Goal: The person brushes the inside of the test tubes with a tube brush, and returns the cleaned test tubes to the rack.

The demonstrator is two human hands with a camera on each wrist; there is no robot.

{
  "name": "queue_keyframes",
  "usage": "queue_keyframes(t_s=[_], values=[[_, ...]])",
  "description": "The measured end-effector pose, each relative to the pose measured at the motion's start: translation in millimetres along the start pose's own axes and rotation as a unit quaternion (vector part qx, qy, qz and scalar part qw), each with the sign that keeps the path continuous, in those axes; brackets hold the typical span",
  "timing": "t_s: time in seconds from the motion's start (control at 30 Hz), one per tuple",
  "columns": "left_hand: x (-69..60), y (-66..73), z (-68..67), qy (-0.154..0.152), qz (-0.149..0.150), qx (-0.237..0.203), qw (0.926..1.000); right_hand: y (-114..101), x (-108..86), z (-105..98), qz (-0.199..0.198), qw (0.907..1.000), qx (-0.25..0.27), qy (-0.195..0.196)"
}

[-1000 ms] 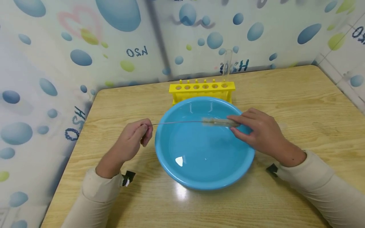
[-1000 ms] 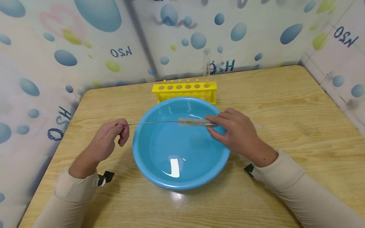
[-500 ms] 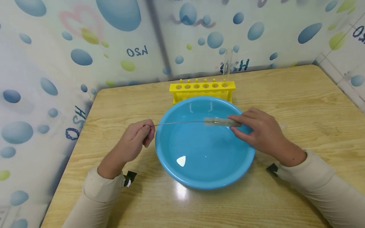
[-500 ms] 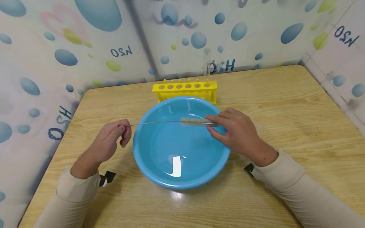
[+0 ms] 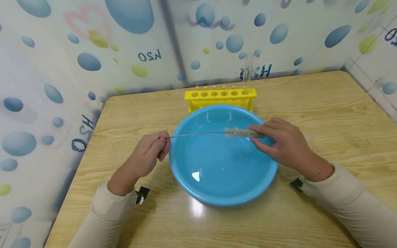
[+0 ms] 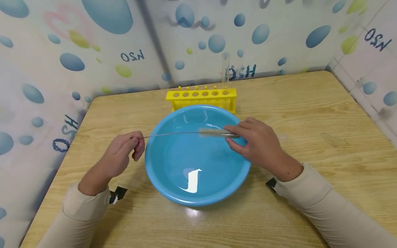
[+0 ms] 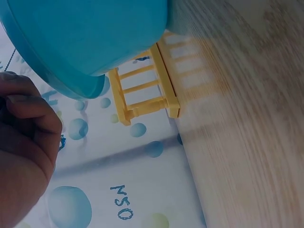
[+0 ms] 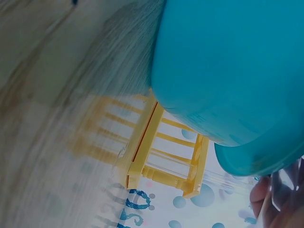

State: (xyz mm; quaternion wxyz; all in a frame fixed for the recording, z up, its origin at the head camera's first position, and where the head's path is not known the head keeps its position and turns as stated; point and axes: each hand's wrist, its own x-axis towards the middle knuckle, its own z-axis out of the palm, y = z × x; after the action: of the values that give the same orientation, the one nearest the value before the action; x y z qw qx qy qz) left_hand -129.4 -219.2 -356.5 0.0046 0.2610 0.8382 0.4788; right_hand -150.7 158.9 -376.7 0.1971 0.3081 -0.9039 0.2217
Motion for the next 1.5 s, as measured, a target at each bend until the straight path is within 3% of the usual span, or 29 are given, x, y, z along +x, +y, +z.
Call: queue_keyframes(t_s=[0.67, 0.9, 1.5], values=[[1.2, 5.5, 4.0, -0.008, -0.017, 0.026, 0.9995, 0.3, 0.7, -1.5, 0.004, 1.0, 0.001, -0.002], [0.4, 4.6, 5.2, -0.011, -0.002, 0.025, 0.9996, 1.5, 0.6, -1.7, -0.002, 1.0, 0.003, -0.003], [-1.3, 2.8, 7.4, -0.021, -0.005, 0.046, 0.9987, 1.7, 0.3, -1.9, -0.006, 0.9999, 0.003, -0.008]])
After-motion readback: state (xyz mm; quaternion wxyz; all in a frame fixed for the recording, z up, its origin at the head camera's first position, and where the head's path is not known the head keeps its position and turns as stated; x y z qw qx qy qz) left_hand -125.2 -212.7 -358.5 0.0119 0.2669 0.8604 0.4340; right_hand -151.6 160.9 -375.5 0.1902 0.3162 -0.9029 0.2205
